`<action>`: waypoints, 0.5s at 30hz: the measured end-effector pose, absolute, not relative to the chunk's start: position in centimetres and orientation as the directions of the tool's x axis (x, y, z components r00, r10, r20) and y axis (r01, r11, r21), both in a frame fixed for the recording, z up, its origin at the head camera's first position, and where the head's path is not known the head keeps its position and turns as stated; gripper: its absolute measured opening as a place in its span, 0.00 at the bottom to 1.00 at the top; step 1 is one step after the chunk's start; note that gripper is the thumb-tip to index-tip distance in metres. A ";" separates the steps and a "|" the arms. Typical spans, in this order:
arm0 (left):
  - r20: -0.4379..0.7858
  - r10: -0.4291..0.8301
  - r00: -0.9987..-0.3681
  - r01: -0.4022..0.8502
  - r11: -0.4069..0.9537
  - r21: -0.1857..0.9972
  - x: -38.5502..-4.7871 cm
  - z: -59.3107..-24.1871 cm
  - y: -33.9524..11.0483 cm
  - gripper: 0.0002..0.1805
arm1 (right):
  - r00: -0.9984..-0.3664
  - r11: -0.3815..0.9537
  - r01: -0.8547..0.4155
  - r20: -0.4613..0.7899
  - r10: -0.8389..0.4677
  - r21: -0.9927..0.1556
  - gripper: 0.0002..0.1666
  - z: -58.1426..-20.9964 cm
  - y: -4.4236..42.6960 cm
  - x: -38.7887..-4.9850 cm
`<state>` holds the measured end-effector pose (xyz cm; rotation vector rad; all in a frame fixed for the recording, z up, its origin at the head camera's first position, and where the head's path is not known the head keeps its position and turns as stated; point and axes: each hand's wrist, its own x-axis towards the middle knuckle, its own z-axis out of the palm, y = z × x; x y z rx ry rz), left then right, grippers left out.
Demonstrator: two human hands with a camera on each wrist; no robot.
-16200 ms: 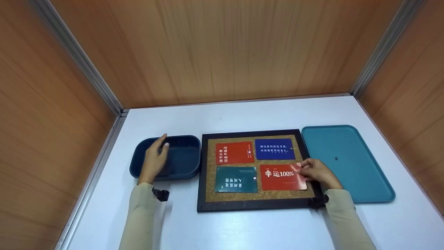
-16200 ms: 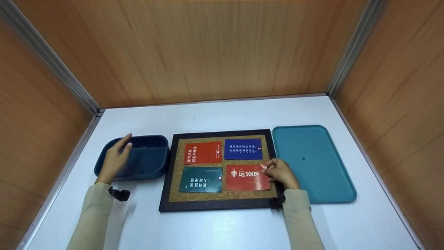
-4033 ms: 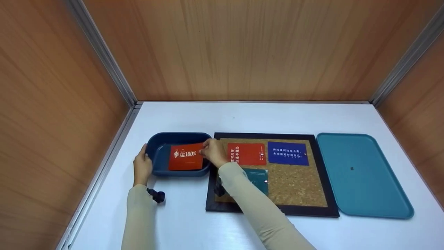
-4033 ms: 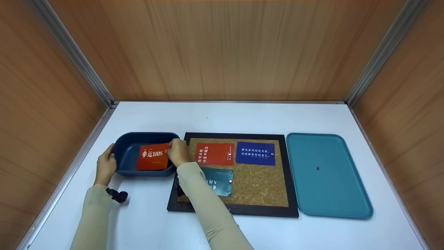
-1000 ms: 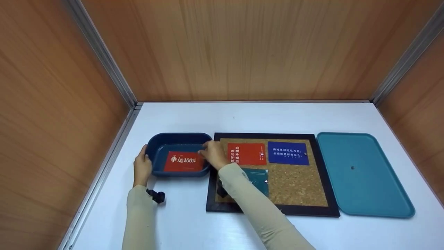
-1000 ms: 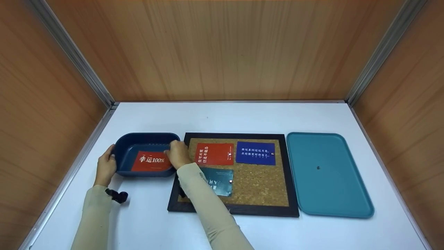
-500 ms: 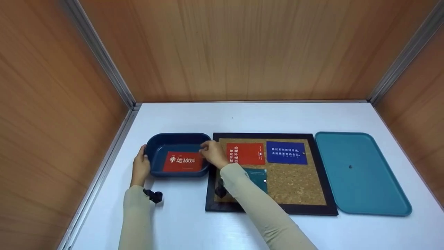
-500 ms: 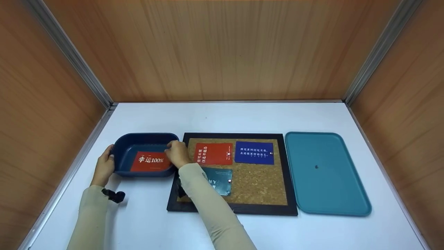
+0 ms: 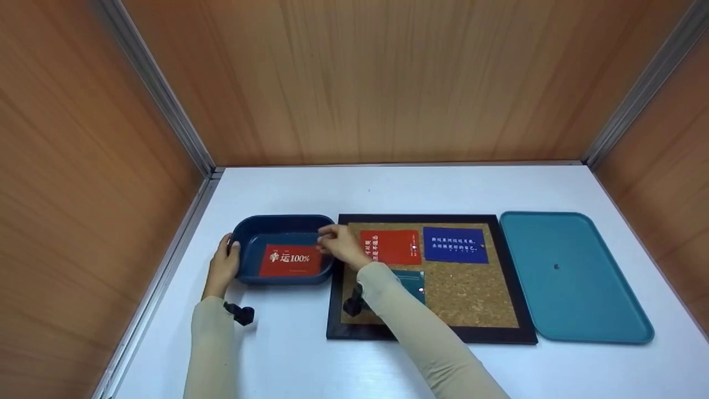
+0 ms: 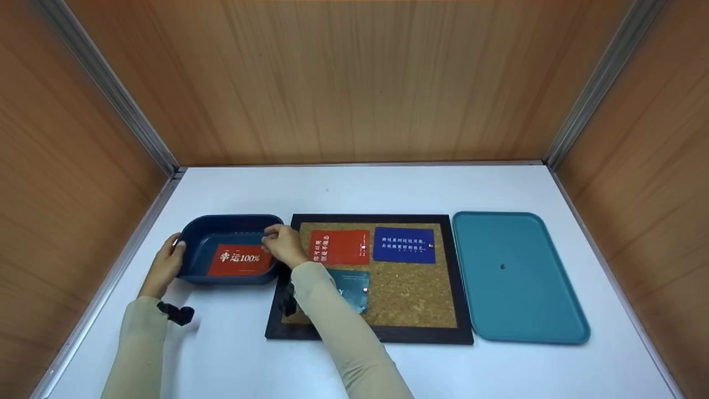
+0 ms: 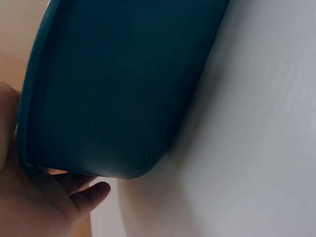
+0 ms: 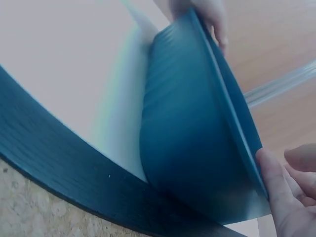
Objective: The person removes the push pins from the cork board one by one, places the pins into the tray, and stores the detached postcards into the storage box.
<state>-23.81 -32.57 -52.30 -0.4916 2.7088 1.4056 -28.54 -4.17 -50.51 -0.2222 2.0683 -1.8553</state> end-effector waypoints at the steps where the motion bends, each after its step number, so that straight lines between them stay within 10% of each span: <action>1: -0.190 -0.251 -0.949 -0.302 0.555 0.775 -23.8 -52.2 -32.6 0.33 | -0.924 0.114 0.120 -0.153 -0.351 -0.986 0.21 -50.4 -4.1 -28.5; 15: 0.039 -0.176 -0.984 -0.109 0.754 0.648 -23.7 -49.7 -30.1 0.34 | -0.891 0.161 0.067 -0.132 -0.433 -0.985 0.19 -48.8 -1.2 -28.4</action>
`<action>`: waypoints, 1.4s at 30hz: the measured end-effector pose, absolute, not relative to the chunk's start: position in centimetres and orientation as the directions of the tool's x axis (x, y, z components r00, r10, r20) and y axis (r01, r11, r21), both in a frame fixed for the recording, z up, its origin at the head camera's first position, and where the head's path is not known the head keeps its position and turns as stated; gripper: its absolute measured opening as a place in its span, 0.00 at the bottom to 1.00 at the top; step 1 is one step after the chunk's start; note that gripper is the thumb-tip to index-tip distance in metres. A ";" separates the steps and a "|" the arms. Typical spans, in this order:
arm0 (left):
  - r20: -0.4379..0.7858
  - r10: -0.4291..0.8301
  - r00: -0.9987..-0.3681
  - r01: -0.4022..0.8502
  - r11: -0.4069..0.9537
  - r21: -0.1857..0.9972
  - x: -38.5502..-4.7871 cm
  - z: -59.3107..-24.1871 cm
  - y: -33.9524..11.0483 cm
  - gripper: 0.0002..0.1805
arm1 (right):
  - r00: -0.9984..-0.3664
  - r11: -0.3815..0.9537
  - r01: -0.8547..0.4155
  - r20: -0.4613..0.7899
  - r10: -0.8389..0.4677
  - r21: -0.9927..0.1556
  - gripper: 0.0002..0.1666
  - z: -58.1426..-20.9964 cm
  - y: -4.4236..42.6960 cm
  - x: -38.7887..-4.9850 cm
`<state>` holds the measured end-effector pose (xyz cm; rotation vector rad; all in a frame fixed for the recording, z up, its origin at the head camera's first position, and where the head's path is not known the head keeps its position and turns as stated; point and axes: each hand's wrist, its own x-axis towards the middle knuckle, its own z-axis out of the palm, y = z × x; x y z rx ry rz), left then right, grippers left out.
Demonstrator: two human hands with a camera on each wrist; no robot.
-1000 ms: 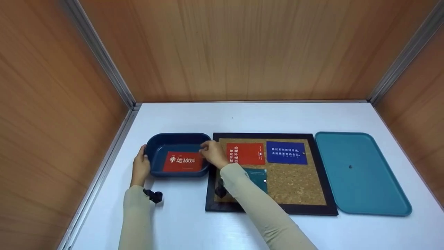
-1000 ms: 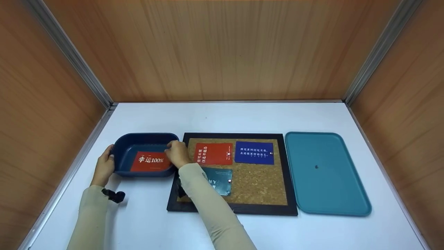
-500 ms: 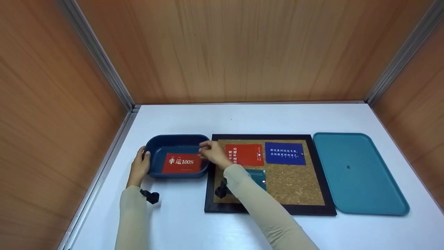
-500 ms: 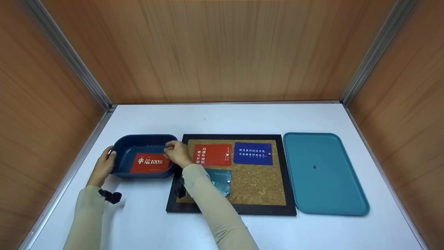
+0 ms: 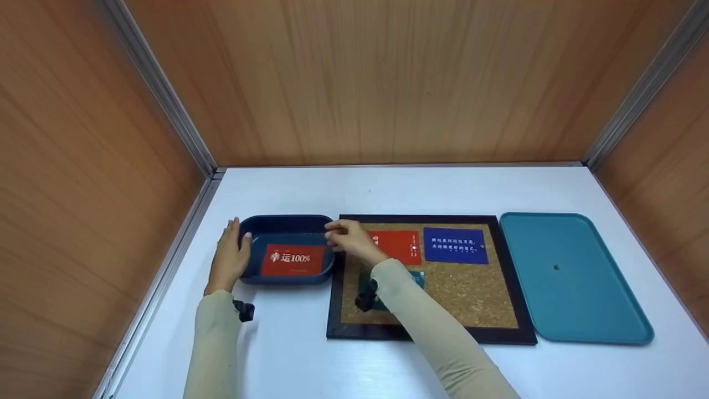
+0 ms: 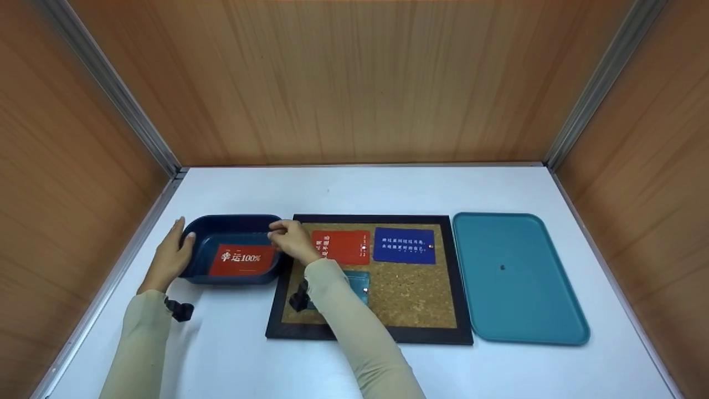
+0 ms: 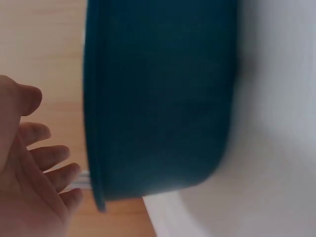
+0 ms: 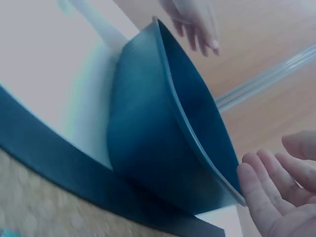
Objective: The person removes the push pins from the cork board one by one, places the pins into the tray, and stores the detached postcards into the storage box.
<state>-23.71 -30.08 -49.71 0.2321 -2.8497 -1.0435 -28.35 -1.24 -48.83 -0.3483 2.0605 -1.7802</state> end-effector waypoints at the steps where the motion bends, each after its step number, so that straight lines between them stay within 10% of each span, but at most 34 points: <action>1: 0.057 -0.163 -0.985 -0.090 0.766 0.636 -23.7 -49.5 -29.7 0.34 | -0.890 0.179 0.051 -0.126 -0.438 -0.983 0.19 -48.7 -0.9 -28.4; 24: 0.284 0.217 -0.934 0.319 0.862 0.394 -23.2 -48.0 -18.5 0.30 | -0.878 0.369 -0.092 -0.099 -0.467 -0.925 0.18 -47.8 8.5 -28.7; 42: 0.141 0.453 -0.880 0.473 0.811 0.345 -20.5 -50.3 -11.7 0.31 | -0.847 0.492 -0.127 -0.164 -0.505 -0.861 0.21 -49.3 13.2 -27.4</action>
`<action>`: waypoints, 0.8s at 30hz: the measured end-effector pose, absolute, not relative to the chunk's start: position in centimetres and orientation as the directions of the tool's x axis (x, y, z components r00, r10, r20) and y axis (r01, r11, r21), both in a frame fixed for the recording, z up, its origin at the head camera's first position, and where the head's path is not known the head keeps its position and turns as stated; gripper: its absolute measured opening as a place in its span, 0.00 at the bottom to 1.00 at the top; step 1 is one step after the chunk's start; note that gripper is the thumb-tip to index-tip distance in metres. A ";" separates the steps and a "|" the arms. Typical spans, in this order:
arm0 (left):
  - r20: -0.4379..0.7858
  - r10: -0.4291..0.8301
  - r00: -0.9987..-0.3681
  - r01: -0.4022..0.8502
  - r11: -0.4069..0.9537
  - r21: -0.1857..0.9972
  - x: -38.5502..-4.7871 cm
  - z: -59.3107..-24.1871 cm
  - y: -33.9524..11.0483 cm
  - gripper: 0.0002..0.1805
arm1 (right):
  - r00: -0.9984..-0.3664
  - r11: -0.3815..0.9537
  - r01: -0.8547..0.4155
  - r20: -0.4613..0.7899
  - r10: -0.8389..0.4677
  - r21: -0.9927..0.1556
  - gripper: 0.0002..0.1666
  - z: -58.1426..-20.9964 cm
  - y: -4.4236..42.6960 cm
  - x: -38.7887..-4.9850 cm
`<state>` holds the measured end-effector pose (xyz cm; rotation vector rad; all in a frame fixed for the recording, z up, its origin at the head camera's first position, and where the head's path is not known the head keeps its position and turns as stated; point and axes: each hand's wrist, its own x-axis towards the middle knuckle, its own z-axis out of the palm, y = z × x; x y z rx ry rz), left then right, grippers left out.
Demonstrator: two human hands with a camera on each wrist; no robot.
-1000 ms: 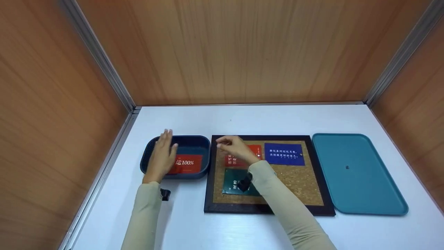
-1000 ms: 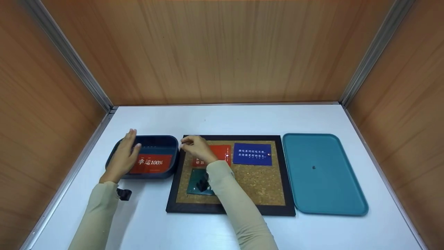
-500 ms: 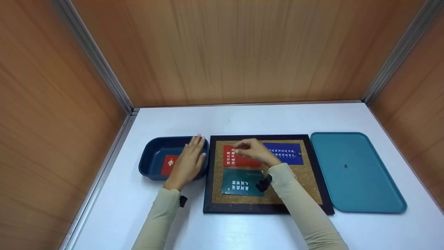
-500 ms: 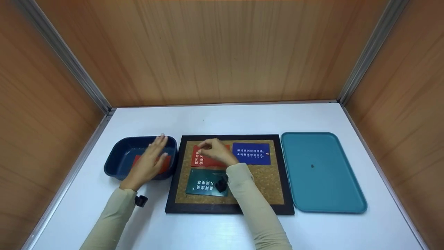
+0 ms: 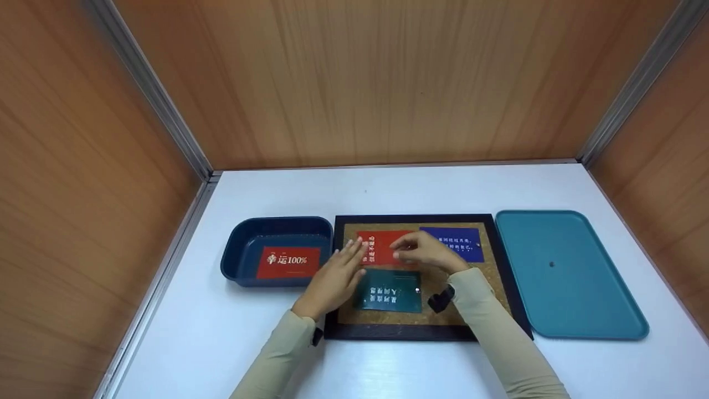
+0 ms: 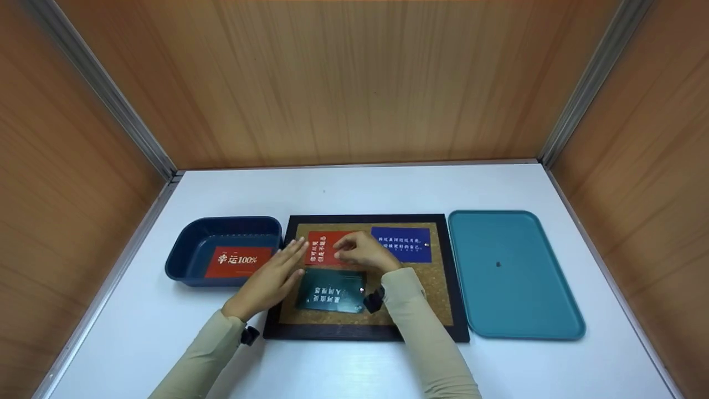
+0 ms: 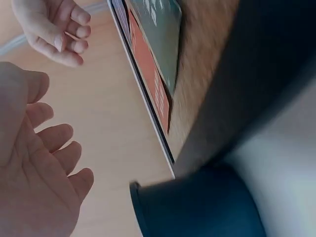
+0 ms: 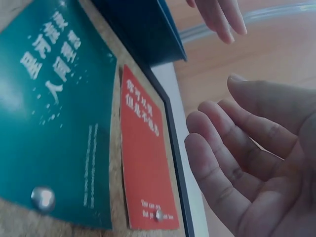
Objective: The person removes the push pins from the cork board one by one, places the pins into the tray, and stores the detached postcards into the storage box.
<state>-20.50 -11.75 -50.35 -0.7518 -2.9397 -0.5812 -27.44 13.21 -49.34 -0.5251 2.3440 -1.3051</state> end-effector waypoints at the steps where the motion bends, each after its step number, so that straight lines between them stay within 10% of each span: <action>1: 0.136 0.461 -0.877 0.478 0.809 0.341 -20.4 -50.4 -11.5 0.31 | -0.848 0.500 -0.123 -0.172 -0.502 -0.857 0.21 -49.4 13.4 -27.4; 24: -0.052 0.574 -0.817 0.520 0.773 0.364 -18.3 -52.3 -8.2 0.31 | -0.819 0.562 -0.075 -0.270 -0.506 -0.824 0.12 -51.9 17.3 -25.9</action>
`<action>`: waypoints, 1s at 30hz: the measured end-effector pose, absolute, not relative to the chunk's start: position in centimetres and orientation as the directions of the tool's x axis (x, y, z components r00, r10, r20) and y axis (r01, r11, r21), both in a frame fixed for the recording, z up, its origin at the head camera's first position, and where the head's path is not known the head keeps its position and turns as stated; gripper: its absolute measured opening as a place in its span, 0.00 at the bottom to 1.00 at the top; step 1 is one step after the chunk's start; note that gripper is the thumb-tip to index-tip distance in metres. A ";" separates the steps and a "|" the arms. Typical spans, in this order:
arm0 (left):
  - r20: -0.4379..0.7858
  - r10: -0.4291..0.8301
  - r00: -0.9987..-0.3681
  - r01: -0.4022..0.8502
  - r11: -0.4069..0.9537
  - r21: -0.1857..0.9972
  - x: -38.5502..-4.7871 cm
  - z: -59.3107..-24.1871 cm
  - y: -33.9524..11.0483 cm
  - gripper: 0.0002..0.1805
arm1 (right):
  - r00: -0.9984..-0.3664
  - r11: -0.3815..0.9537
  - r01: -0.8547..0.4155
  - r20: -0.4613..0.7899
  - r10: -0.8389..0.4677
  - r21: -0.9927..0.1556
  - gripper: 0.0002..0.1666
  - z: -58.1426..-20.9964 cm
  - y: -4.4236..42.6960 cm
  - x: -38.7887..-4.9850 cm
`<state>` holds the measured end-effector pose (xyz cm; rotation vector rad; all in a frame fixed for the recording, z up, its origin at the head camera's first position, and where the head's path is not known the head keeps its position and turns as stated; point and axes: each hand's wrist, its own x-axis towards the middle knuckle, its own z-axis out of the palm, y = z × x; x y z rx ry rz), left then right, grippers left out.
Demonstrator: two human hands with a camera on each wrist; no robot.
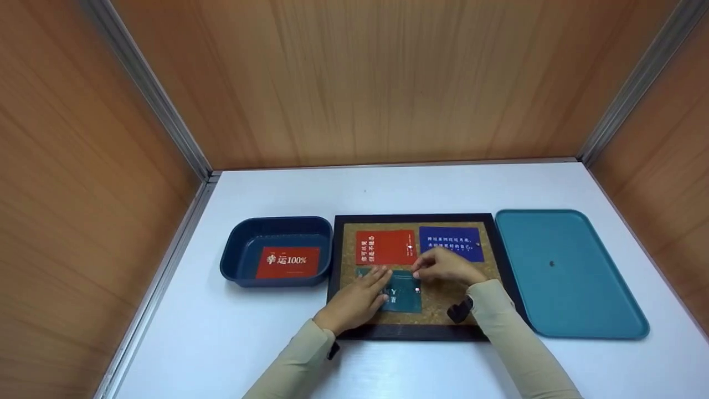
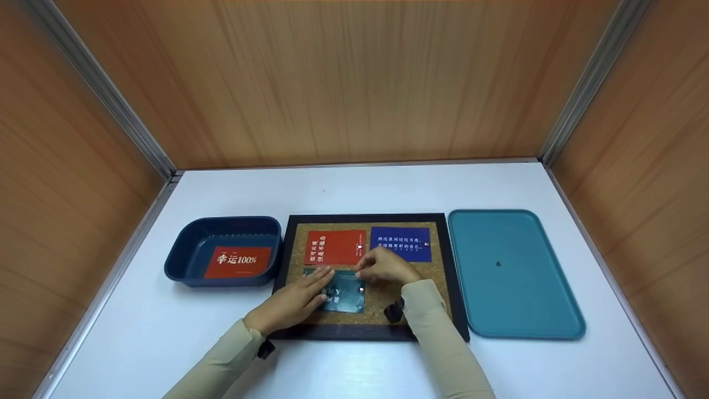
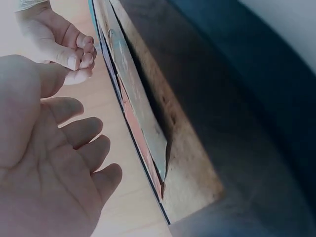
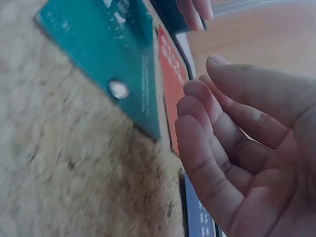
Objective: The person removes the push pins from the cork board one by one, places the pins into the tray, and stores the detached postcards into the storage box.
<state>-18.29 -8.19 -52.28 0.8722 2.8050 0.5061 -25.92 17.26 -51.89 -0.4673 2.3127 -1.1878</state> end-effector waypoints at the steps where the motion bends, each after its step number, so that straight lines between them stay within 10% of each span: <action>1: -0.055 0.577 -0.815 0.521 0.771 0.366 -18.3 -52.4 -8.1 0.31 | -0.818 0.568 -0.078 -0.273 -0.506 -0.819 0.11 -52.0 17.4 -25.9; 30: -0.200 0.564 -0.801 0.485 0.808 0.335 -18.2 -53.6 -6.7 0.29 | -0.782 0.584 -0.137 -0.274 -0.559 -0.800 0.07 -53.8 18.2 -25.2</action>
